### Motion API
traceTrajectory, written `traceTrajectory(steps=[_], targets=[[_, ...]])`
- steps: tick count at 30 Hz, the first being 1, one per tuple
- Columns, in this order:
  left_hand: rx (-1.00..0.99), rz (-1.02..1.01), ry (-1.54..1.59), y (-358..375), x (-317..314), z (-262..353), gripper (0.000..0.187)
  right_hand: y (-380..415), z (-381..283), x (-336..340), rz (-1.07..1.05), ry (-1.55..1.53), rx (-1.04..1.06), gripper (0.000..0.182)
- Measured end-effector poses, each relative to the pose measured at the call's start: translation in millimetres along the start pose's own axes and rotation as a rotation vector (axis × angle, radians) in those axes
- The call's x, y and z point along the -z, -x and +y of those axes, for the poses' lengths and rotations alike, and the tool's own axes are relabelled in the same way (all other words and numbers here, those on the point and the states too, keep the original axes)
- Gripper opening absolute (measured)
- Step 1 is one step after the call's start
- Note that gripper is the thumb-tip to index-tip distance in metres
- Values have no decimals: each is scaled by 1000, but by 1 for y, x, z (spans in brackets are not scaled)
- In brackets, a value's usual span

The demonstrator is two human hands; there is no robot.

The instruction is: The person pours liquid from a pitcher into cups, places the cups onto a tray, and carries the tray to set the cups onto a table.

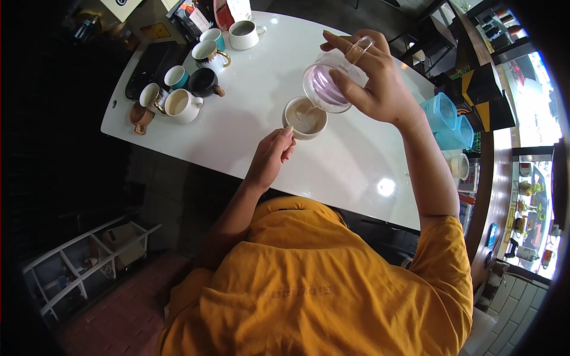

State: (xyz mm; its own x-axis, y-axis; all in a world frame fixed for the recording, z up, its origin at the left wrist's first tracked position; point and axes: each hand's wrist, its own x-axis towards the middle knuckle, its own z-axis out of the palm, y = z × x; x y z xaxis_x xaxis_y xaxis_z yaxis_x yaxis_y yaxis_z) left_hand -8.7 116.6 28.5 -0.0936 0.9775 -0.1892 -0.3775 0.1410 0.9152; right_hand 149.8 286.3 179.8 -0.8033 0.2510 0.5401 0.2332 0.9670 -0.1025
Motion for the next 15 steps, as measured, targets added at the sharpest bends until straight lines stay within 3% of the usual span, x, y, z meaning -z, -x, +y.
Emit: traceTrajectory(steps=[15], targets=[[-18,26,-13,3,1,-1,34,-7,-10,9,-55,-22,29,42]])
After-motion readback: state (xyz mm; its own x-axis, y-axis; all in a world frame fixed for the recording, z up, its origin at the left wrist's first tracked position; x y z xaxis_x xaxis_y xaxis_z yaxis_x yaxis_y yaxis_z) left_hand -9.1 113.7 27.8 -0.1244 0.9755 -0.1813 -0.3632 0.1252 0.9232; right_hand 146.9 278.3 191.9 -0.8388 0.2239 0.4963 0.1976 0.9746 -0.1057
